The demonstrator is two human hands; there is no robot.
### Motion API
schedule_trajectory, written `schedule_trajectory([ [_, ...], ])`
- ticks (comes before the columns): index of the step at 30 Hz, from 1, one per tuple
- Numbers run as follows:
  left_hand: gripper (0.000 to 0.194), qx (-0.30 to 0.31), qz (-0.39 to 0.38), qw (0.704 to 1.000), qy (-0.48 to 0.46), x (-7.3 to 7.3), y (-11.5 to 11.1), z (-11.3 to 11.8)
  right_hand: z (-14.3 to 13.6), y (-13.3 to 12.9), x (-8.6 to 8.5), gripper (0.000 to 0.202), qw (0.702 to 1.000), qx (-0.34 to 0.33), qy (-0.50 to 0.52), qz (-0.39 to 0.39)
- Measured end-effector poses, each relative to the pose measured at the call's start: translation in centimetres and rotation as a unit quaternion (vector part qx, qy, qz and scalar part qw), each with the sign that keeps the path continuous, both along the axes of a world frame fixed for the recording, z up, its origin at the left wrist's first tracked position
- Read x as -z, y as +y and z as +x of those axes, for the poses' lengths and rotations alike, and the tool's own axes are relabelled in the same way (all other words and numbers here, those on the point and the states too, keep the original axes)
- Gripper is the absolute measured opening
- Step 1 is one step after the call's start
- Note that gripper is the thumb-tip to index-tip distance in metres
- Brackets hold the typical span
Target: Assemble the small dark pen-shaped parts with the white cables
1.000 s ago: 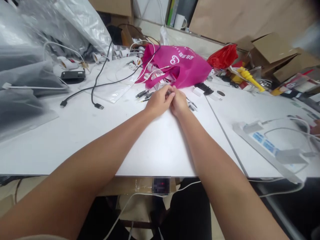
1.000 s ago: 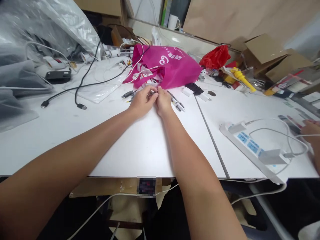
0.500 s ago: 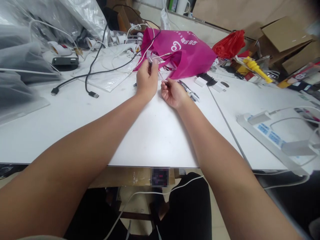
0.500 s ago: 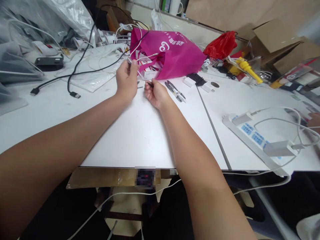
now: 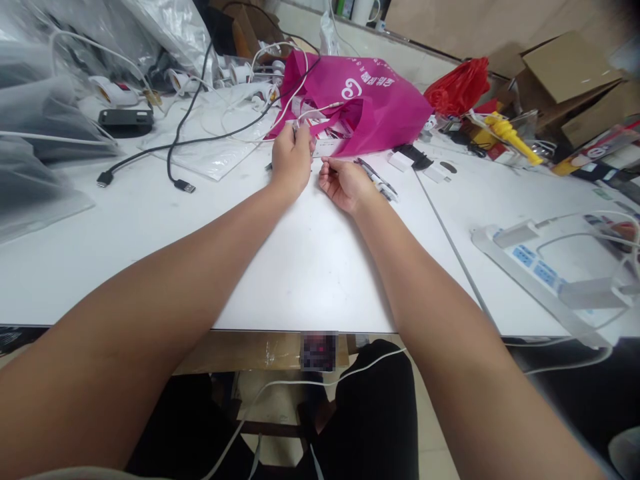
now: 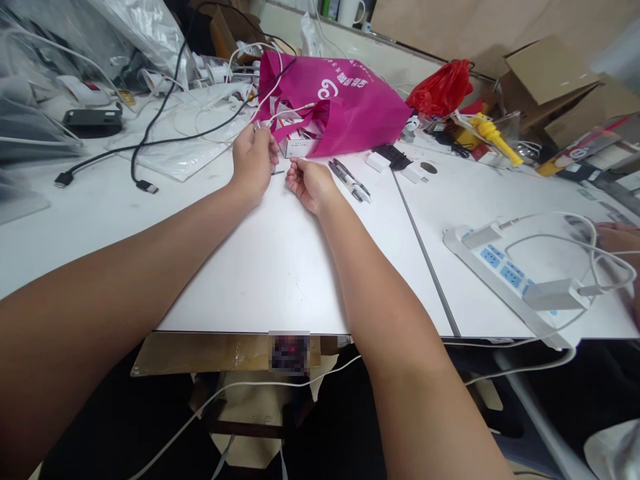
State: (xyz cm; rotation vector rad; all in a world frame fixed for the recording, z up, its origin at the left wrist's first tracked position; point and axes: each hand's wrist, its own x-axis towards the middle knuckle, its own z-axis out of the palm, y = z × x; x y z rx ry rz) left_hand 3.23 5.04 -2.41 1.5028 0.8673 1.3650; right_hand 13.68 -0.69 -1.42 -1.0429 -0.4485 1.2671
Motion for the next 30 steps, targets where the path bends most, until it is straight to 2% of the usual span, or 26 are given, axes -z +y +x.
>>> schedule_trajectory([
  [2, 0.036, -0.010, -0.014, 1.000, -0.025, 0.1, -0.3, 0.3, 0.0, 0.0, 0.1, 0.034, 1.000, -0.003, -0.007, 0.008],
  [3, 0.034, -0.012, 0.005, 1.000, -0.014, 0.2, -0.4, 0.3, 0.0, 0.1, 0.2, 0.033, 1.000, -0.007, -0.014, 0.013],
  [7, 0.026, -0.028, 0.114, 0.989, 0.093, 0.5, -0.5, 0.0, 0.1, 0.3, 1.0, 0.027, 0.997, -0.020, -0.067, 0.034],
  [11, 0.017, -0.007, 0.144, 0.965, 0.220, 0.4, -0.6, -0.6, 0.1, 0.2, 1.0, 0.028, 0.990, -0.004, -0.132, 0.040],
  [13, 0.019, -0.001, 0.152, 0.953, 0.262, 0.4, -0.5, -0.8, 0.1, 0.2, 0.9, 0.029, 0.988, 0.003, -0.147, 0.040],
  [22, 0.022, 0.018, 0.170, 0.960, 0.224, 1.8, 1.2, -0.9, 0.7, 0.5, 1.1, 0.018, 0.986, -0.010, -0.156, 0.052],
  [27, 0.020, 0.029, 0.166, 0.958, 0.234, 1.5, 0.7, -0.8, 0.6, 0.4, 0.8, 0.030, 0.984, -0.006, -0.174, 0.044],
  [30, 0.019, 0.031, 0.163, 0.957, 0.240, 1.2, 0.3, -0.9, 0.5, 0.3, 0.7, 0.028, 0.986, -0.008, -0.163, 0.035],
])
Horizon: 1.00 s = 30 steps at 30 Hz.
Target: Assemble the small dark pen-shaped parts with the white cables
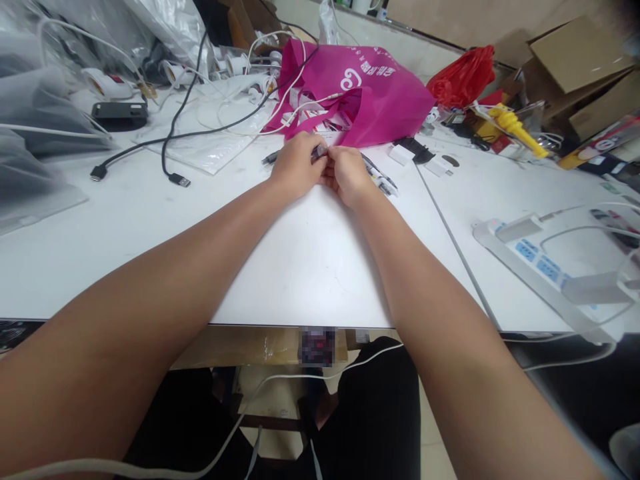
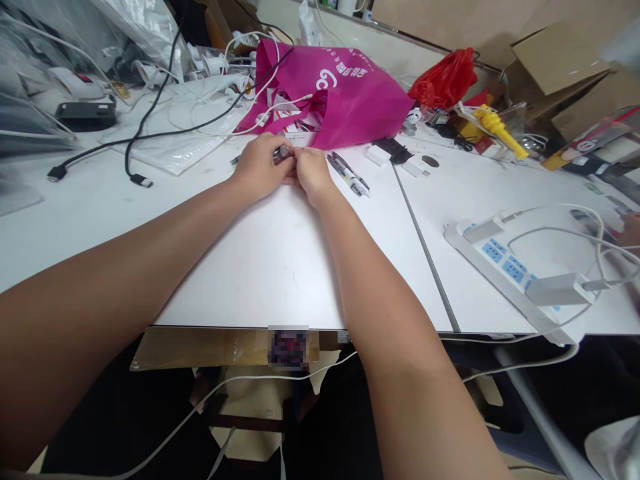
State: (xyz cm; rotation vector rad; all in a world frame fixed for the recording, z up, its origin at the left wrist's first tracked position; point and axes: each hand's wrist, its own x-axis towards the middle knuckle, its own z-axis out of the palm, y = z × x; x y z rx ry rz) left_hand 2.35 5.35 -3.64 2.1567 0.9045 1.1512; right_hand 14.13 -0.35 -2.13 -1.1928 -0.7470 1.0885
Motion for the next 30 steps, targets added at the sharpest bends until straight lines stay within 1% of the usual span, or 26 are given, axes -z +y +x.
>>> schedule_trajectory([
  [5, 0.014, 0.002, 0.029, 1.000, 0.000, 0.2, 0.2, 0.0, 0.0, -0.1, -0.2, 0.026, 1.000, -0.014, 0.024, 0.003],
  [8, 0.013, -0.020, 0.038, 0.999, -0.026, 0.6, 1.0, 0.1, 0.3, -0.2, -0.2, 0.026, 1.000, 0.002, 0.017, 0.016],
  [11, 0.013, -0.021, 0.049, 0.998, -0.034, 0.9, 1.5, 0.0, 0.6, -0.3, -0.2, 0.026, 0.999, 0.020, -0.014, 0.025],
  [14, 0.012, -0.021, 0.038, 0.999, 0.000, 0.2, 0.8, -0.4, 0.8, -0.5, -0.2, 0.026, 0.998, 0.023, -0.061, 0.024],
  [18, 0.024, -0.041, 0.030, 0.992, 0.117, -2.1, -1.8, -1.4, 0.5, -0.9, -0.6, 0.025, 0.988, 0.049, -0.144, 0.004],
  [21, 0.028, -0.056, 0.036, 0.982, 0.176, -3.4, -3.3, -1.7, 0.2, -1.0, -0.8, 0.026, 0.983, 0.065, -0.173, -0.007],
  [24, 0.030, -0.049, 0.028, 0.982, 0.182, -3.6, -3.6, -1.7, 0.2, -1.0, -0.9, 0.029, 0.981, 0.059, -0.184, -0.014],
  [27, 0.028, -0.048, 0.023, 0.985, 0.164, -3.2, -3.3, -1.6, 0.3, -1.0, -0.8, 0.033, 0.979, 0.056, -0.198, -0.017],
  [30, 0.025, -0.049, 0.031, 0.984, 0.166, -2.9, -3.1, -1.5, 0.3, -1.0, -0.8, 0.036, 0.976, 0.061, -0.209, -0.014],
])
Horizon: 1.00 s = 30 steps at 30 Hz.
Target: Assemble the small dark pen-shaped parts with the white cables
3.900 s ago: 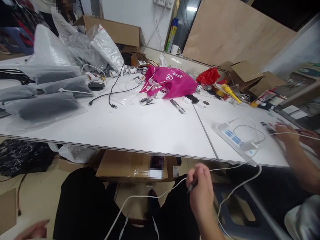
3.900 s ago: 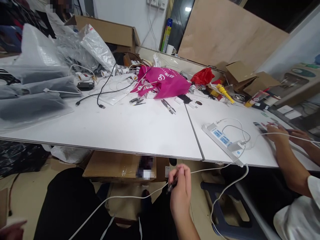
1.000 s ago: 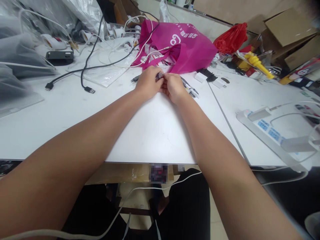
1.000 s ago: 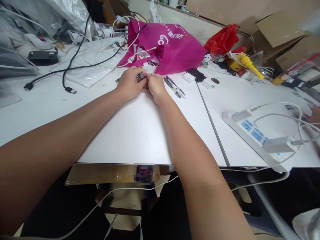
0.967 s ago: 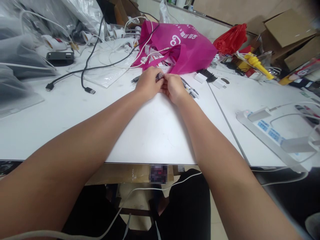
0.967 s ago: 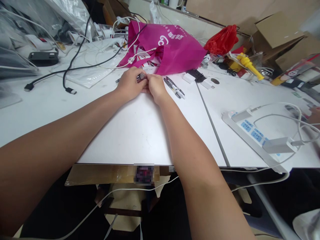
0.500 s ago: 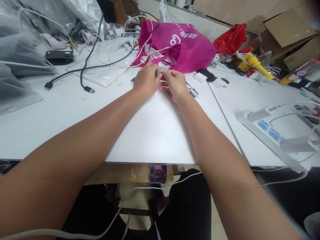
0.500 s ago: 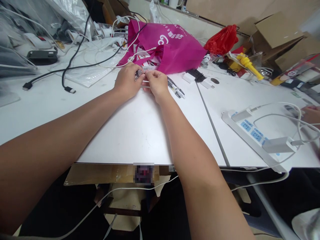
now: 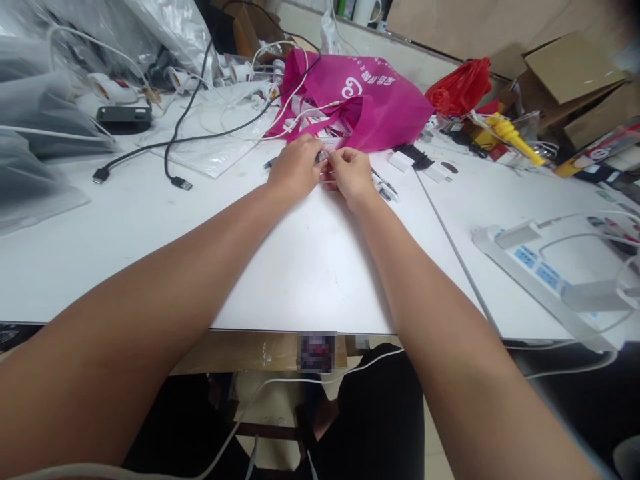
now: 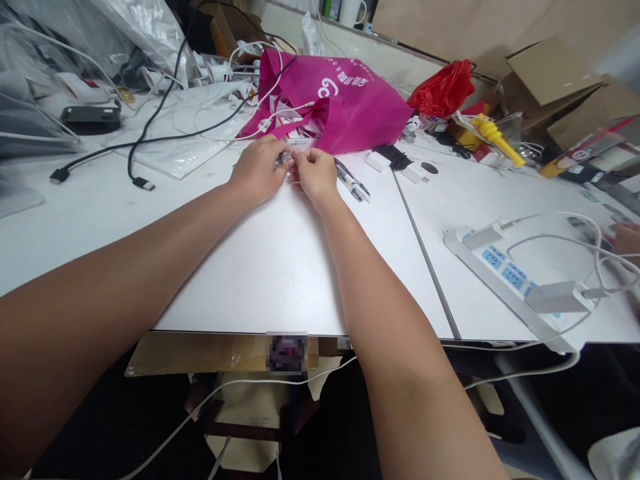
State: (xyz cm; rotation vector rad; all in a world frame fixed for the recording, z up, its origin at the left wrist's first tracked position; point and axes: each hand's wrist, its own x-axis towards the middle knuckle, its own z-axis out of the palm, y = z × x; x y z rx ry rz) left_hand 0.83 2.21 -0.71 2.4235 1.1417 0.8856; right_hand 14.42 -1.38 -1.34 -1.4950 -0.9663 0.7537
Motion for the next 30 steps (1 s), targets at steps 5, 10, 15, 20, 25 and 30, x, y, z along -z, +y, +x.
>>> schedule_trajectory([
  [5, 0.026, -0.005, 0.011, 1.000, 0.024, -0.2, -0.1, 0.0, 0.0, -0.1, 0.0, 0.038, 1.000, 0.006, -0.022, -0.007],
  [10, 0.027, 0.001, 0.016, 0.999, 0.051, -0.4, -0.3, 0.0, 0.7, 0.3, 0.3, 0.045, 0.996, 0.019, -0.088, -0.013],
  [15, 0.030, 0.002, 0.015, 0.998, 0.064, -0.5, -0.5, 0.0, 1.5, 1.0, 1.2, 0.045, 0.989, 0.027, -0.144, 0.006],
  [20, 0.032, 0.010, 0.021, 0.997, 0.079, -1.0, -0.8, 0.0, 2.1, 1.6, 1.8, 0.042, 0.987, 0.026, -0.156, 0.032],
  [25, 0.032, -0.006, 0.012, 0.999, 0.050, -1.0, -1.0, -0.1, 1.6, 1.4, 1.5, 0.033, 0.993, -0.001, -0.113, 0.023],
  [30, 0.030, -0.023, -0.002, 0.999, 0.040, -0.8, -0.6, -0.1, 0.6, 0.5, 0.5, 0.017, 0.998, -0.011, -0.057, 0.008],
])
